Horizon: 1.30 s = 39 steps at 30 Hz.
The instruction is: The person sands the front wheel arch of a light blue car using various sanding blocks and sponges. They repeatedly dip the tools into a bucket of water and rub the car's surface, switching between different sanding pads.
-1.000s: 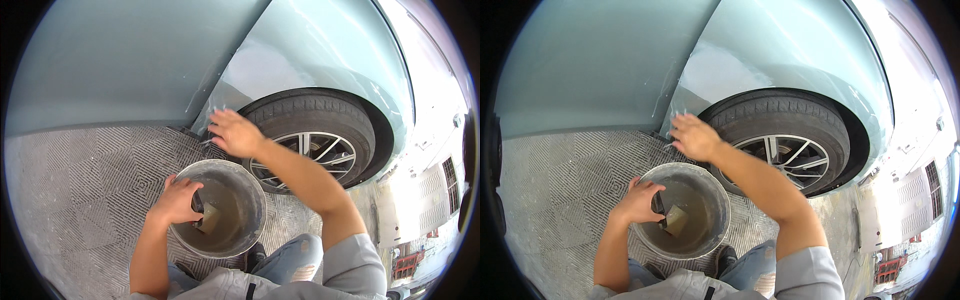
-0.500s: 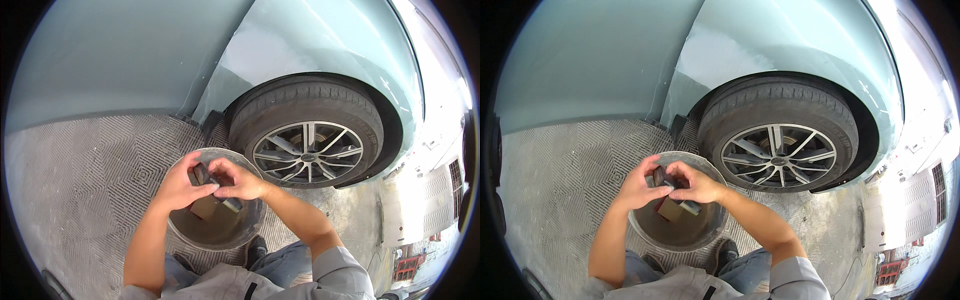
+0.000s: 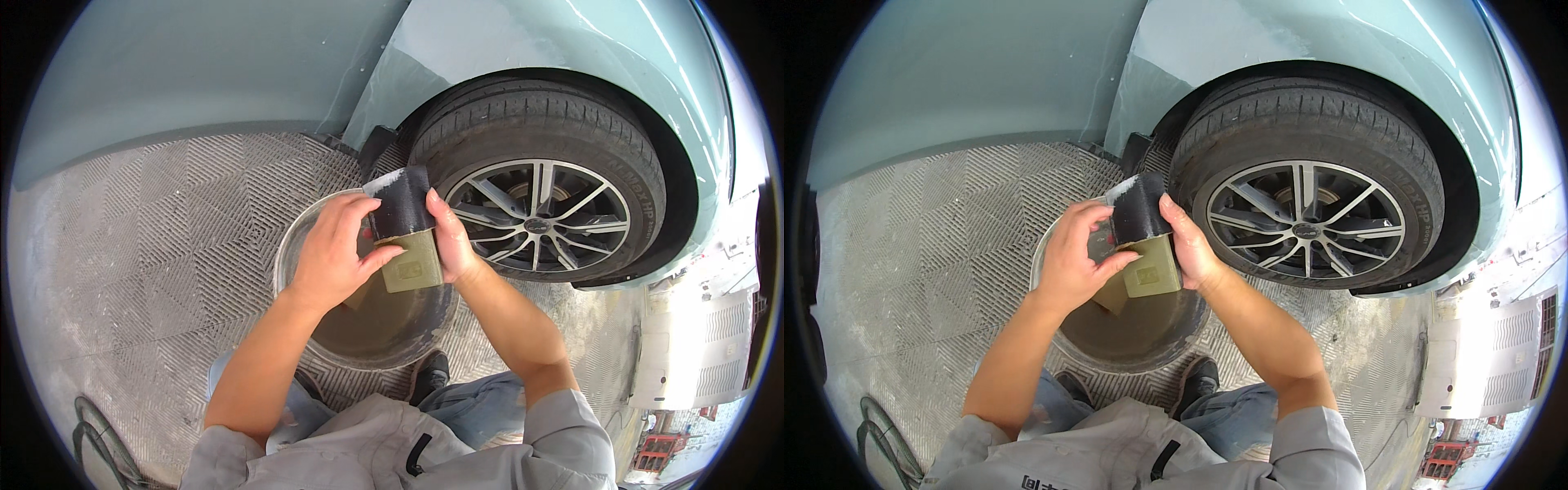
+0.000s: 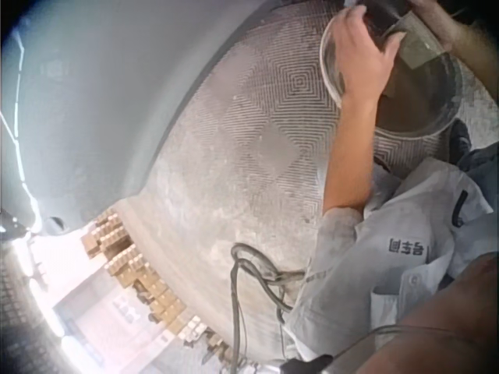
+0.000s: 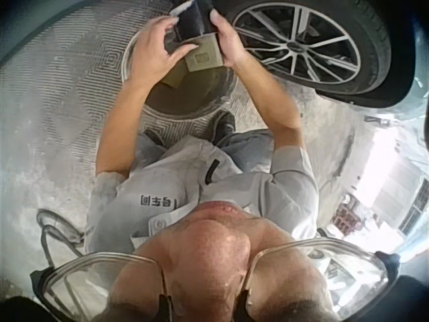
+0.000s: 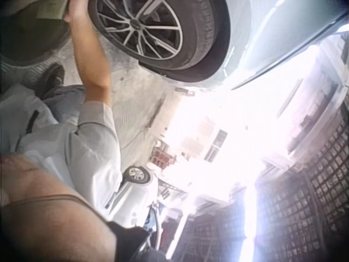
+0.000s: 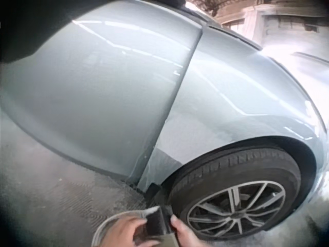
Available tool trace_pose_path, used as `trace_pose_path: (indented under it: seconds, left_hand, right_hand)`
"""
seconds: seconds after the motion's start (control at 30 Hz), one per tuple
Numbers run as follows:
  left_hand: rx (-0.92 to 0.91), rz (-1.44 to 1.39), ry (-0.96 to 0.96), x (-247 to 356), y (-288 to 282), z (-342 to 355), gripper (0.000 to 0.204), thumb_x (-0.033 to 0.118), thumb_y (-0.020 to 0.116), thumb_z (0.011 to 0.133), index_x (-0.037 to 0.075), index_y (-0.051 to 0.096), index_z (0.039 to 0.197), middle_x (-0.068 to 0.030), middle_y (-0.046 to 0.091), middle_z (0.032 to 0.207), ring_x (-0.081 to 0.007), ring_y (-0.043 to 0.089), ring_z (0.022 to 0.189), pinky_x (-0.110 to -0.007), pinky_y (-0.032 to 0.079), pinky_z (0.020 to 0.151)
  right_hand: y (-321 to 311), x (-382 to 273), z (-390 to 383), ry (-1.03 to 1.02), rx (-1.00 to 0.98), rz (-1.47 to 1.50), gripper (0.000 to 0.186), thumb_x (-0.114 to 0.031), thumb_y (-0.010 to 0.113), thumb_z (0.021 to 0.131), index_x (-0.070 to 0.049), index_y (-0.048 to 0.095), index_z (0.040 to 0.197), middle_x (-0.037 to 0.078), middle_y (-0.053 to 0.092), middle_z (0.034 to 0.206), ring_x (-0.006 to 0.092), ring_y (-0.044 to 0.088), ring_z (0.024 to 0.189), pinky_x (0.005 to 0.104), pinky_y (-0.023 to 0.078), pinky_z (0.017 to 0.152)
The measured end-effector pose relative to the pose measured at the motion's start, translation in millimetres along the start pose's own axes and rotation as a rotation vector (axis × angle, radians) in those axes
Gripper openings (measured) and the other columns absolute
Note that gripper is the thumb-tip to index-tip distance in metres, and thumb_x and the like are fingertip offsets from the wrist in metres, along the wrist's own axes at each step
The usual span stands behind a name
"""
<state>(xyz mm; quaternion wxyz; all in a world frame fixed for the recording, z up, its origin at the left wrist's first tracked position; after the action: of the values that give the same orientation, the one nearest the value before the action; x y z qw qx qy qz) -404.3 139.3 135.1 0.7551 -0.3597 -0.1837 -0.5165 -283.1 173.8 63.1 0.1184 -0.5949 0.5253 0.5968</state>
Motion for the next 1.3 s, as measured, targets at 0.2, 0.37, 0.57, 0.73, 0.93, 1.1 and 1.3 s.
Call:
trace_pose_path:
  seconds: [0.2, 0.37, 0.57, 0.73, 0.93, 1.1, 1.3]
  left_hand:
    - [0.108, 0.115, 0.054, 0, -7, -3, 0.031, 0.015, 0.076, 0.079, 0.003, 0.065, 0.105, -0.0113, 0.065, 0.095, -0.0249, 0.064, 0.079, -0.035, 0.054, 0.07]
    - [0.194, -0.087, -0.625, -79, -20, -23, 0.014, 0.008, 0.064, 0.09, 0.0, 0.068, 0.101, -0.0097, 0.067, 0.075, -0.0137, 0.06, 0.063, -0.028, 0.05, 0.062]
    - [0.015, -0.743, -0.994, -111, 13, -39, 0.02, 0.011, 0.059, 0.096, -0.003, 0.064, 0.109, -0.0052, 0.069, 0.09, -0.0102, 0.063, 0.074, -0.026, 0.052, 0.064]
    - [-0.094, -0.95, -0.972, -94, 28, -36, 0.023, 0.014, 0.058, 0.097, -0.003, 0.064, 0.111, -0.0067, 0.068, 0.096, -0.0124, 0.065, 0.082, -0.029, 0.056, 0.072]
    - [-0.117, -0.943, -0.953, -92, 31, -35, 0.027, 0.015, 0.058, 0.097, -0.003, 0.063, 0.117, -0.008, 0.068, 0.102, -0.0131, 0.065, 0.087, -0.029, 0.057, 0.075]
    - [-0.124, -0.947, -0.994, -91, 31, -37, 0.025, 0.011, 0.061, 0.094, -0.004, 0.064, 0.115, -0.0077, 0.068, 0.1, -0.0126, 0.064, 0.086, -0.029, 0.056, 0.074]
    - [-0.251, -0.737, -0.822, -75, 28, -22, 0.027, -0.001, 0.074, 0.078, -0.006, 0.064, 0.103, -0.008, 0.07, 0.095, -0.0123, 0.066, 0.083, -0.027, 0.054, 0.076]
  right_hand:
    - [-11, 3, -2, 0.012, 0.226, -0.111, 0.091, -0.078, 0.025, 0.088, -0.004, 0.038, 0.141, 0.015, 0.058, 0.125, 0.026, 0.059, 0.113, 0.0402, 0.051, 0.095]
    - [-19, -25, -8, -0.098, 0.403, -0.483, 0.066, -0.056, 0.038, 0.099, -0.004, 0.036, 0.14, 0.01, 0.056, 0.124, 0.02, 0.055, 0.114, 0.0318, 0.048, 0.091]
    - [38, -65, -21, -0.599, 0.246, -1.456, 0.083, -0.017, 0.083, 0.068, -0.004, 0.042, 0.138, 0.019, 0.048, 0.13, 0.0361, 0.045, 0.123, 0.0421, 0.038, 0.104]
    - [47, -61, -20, -0.589, 0.157, -1.512, 0.087, -0.013, 0.087, 0.06, -0.007, 0.046, 0.137, 0.015, 0.049, 0.132, 0.0346, 0.045, 0.124, 0.0436, 0.038, 0.105]
    - [45, -61, -18, -0.599, 0.106, -1.45, 0.088, -0.011, 0.087, 0.058, -0.008, 0.047, 0.137, 0.015, 0.05, 0.132, 0.0344, 0.046, 0.123, 0.0431, 0.039, 0.105]
    - [46, -60, -21, -0.619, 0.123, -1.435, 0.085, -0.014, 0.087, 0.06, -0.008, 0.048, 0.135, 0.014, 0.051, 0.131, 0.0351, 0.048, 0.12, 0.0447, 0.037, 0.104]
    - [43, -52, -17, -0.524, 0.16, -1.598, 0.086, -0.02, 0.089, 0.06, -0.007, 0.046, 0.133, 0.017, 0.041, 0.135, 0.0382, 0.042, 0.124, 0.0452, 0.038, 0.104]
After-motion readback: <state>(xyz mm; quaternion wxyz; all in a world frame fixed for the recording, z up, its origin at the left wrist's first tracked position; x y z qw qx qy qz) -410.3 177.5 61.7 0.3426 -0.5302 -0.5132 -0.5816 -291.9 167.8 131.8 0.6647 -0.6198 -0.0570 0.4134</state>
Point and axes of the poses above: each hand's wrist, its own z-axis towards the middle knuckle, its own y-axis out of the palm, x = y × z, the point moved 10 cm from there along z, towards the middle knuckle
